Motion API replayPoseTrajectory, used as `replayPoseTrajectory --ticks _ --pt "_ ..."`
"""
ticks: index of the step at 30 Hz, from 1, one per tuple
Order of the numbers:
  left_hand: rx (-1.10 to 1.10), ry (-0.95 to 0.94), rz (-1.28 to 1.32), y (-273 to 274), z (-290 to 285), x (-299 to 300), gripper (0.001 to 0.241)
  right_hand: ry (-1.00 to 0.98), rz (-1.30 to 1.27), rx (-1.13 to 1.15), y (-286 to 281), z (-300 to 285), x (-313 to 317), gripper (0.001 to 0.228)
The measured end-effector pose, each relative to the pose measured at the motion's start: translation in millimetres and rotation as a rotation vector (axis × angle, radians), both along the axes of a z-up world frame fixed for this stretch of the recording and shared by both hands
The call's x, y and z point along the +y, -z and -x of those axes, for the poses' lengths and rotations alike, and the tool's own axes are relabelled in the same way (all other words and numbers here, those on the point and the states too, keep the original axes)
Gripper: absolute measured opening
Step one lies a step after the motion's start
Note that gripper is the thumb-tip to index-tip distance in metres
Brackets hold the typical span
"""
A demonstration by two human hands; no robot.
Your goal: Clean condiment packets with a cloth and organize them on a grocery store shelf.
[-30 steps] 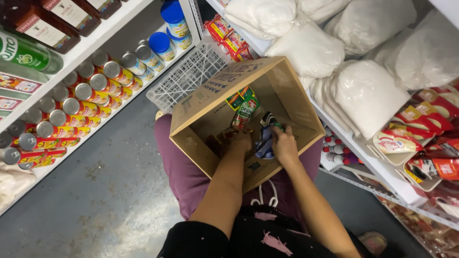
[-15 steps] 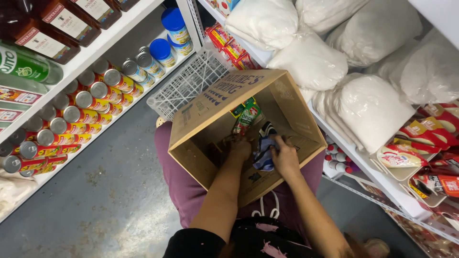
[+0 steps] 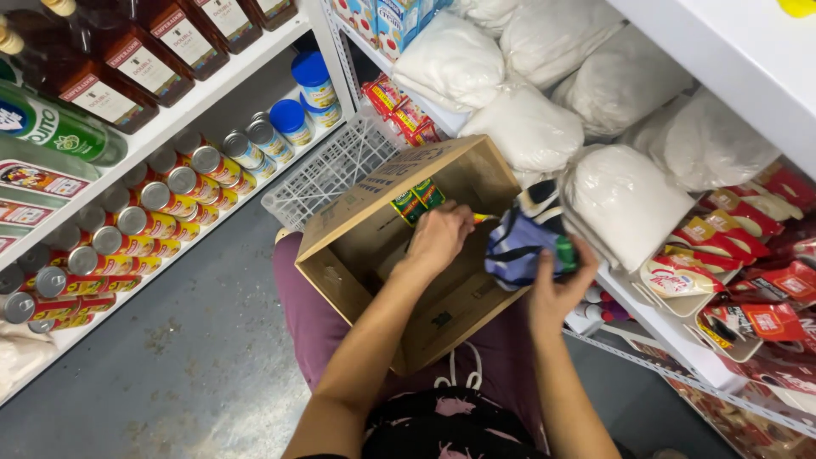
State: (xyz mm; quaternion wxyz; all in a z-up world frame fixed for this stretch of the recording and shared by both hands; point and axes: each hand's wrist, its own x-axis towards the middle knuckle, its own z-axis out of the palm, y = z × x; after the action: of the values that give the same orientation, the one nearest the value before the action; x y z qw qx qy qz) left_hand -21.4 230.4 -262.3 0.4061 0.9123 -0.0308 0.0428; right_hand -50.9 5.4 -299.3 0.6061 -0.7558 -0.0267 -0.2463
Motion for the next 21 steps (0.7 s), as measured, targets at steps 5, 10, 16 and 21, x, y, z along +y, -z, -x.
replayPoseTrajectory --ticks 5,10,16,21 --pt "-0.292 0.213 0.251 -141.4 29.7 15.8 0.023 -0.011 -0.363 0.069 -75.0 -18.1 0.8 0.054" --pt "-0.320 0.597 0.604 -179.0 35.1 38.2 0.006 -0.126 -0.682 0.236 -94.4 -22.8 3.9 0.045" --pt "-0.192 0.776 1.657 -162.8 12.0 11.2 0.018 -0.181 -0.263 -0.161 -160.3 0.8 33.5 0.041" --pt "-0.119 0.597 2.083 -114.7 1.9 -16.1 0.019 -0.337 0.221 -0.652 -192.3 -0.6 47.4 0.044"
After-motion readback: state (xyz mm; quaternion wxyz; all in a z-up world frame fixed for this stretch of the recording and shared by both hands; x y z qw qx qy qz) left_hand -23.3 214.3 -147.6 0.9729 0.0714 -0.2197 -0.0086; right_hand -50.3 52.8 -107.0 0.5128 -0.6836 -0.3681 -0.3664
